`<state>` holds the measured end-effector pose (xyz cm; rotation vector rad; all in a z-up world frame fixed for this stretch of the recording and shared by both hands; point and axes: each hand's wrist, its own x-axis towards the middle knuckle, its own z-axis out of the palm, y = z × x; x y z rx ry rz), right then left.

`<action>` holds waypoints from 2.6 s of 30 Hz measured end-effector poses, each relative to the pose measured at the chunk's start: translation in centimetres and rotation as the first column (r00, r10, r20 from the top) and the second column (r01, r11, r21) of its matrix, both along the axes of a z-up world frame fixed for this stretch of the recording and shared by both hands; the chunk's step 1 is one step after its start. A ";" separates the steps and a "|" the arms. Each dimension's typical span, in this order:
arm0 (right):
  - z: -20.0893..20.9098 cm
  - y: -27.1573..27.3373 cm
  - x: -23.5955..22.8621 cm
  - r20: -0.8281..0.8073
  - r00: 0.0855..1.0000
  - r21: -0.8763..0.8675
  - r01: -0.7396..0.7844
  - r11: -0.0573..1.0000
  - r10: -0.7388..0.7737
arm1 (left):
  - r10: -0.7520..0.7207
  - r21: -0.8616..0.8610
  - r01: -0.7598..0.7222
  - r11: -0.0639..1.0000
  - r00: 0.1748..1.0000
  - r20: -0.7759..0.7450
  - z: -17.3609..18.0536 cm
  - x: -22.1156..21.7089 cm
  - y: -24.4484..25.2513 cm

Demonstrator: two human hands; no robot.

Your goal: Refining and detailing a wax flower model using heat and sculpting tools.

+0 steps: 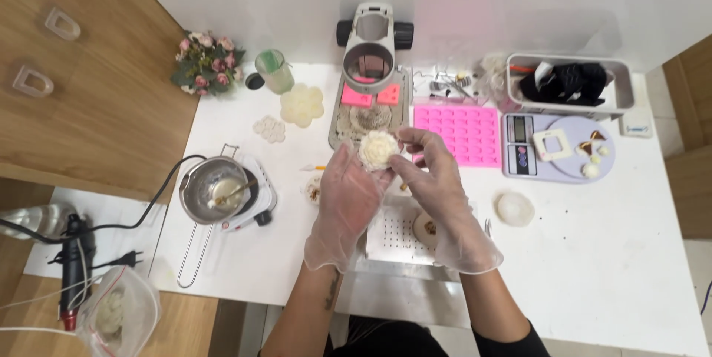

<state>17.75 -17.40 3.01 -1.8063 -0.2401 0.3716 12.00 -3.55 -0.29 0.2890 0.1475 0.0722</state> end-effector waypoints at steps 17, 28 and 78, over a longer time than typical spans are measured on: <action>-0.4 0.0 0.5 0.244 0.970 0.054 -0.004 0.999 -0.009 | 0.059 -0.014 -0.059 0.998 0.997 0.039 1.6 -0.4 0.6; 3.9 0.0 -2.4 0.451 0.882 -0.015 -0.146 0.989 0.137 | 0.083 -0.059 -0.082 0.995 0.996 0.011 3.3 -1.9 0.5; -1.5 -9.1 7.9 0.169 0.979 -0.411 -0.036 0.911 0.115 | 0.060 -0.092 -0.055 0.994 0.997 0.050 12.0 -10.7 1.4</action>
